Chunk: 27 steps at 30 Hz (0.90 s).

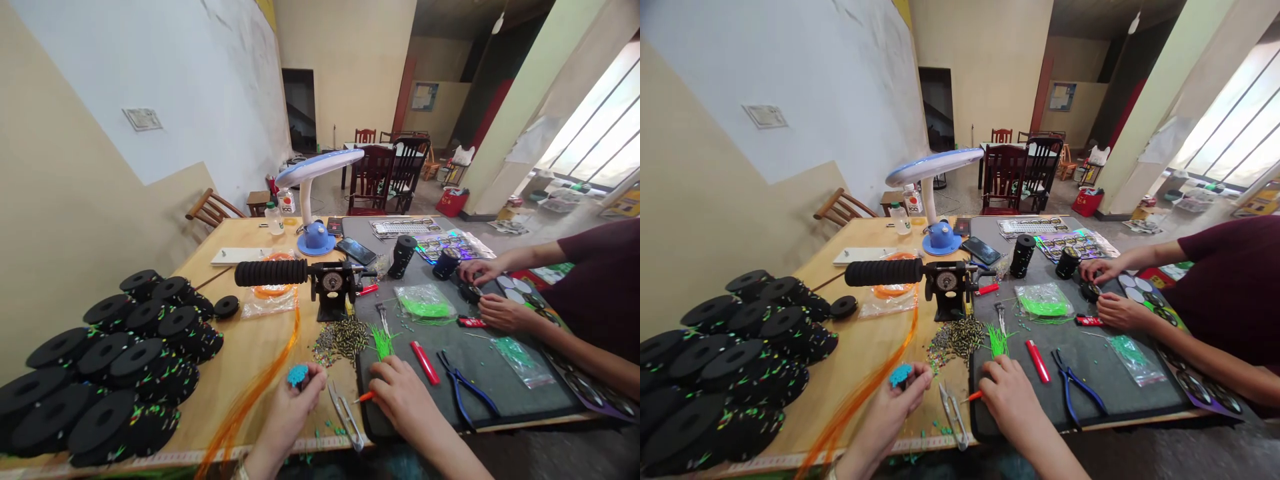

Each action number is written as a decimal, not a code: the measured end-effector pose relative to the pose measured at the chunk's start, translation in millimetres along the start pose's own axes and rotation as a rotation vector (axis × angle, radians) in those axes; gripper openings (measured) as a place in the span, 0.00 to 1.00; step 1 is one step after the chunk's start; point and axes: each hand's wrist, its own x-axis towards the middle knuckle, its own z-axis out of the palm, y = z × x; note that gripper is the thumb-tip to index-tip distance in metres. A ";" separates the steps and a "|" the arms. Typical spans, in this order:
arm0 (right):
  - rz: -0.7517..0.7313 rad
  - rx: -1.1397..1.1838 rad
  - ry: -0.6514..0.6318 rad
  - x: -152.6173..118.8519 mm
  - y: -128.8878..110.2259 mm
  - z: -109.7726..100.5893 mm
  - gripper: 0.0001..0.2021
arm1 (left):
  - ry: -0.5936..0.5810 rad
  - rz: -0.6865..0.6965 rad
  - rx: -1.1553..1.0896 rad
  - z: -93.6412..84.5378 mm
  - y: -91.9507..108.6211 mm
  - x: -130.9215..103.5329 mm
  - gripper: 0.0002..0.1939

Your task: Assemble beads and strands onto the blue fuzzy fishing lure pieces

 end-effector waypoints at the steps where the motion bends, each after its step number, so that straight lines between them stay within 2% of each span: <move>1: -0.017 0.003 0.026 0.2 -0.7 2.7 0.05 | 0.004 -0.003 -0.009 0.9 0.8 -0.5 0.20; 4: -0.077 0.071 0.159 1.9 -2.1 3.8 0.08 | 0.016 -0.001 -0.031 3.0 2.4 -1.2 0.21; 6: -0.087 0.107 0.204 3.5 -3.8 1.5 0.09 | 0.024 -0.005 -0.039 4.5 3.8 -1.5 0.21; 10: 0.043 0.155 0.153 8.1 -14.1 -0.3 0.07 | 0.018 -0.010 -0.067 9.2 7.8 -3.3 0.22; 14: 0.195 0.384 0.112 13.7 -28.6 -1.7 0.09 | -0.003 0.009 -0.096 11.9 9.3 -5.7 0.22; 19: 0.246 0.655 0.074 16.6 -38.3 -2.8 0.17 | 0.030 0.007 -0.099 11.6 8.3 -6.0 0.21; 23: 0.318 0.991 -0.063 14.9 -43.7 2.3 0.16 | 0.061 0.026 -0.084 12.3 5.4 -3.1 0.22; 25: 0.321 1.056 -0.096 15.2 -46.6 5.6 0.16 | 0.068 0.035 -0.065 12.9 4.0 -2.2 0.22; 27: 0.318 1.037 -0.078 17.1 -49.1 8.7 0.17 | 0.074 0.040 -0.045 13.6 3.2 -2.4 0.23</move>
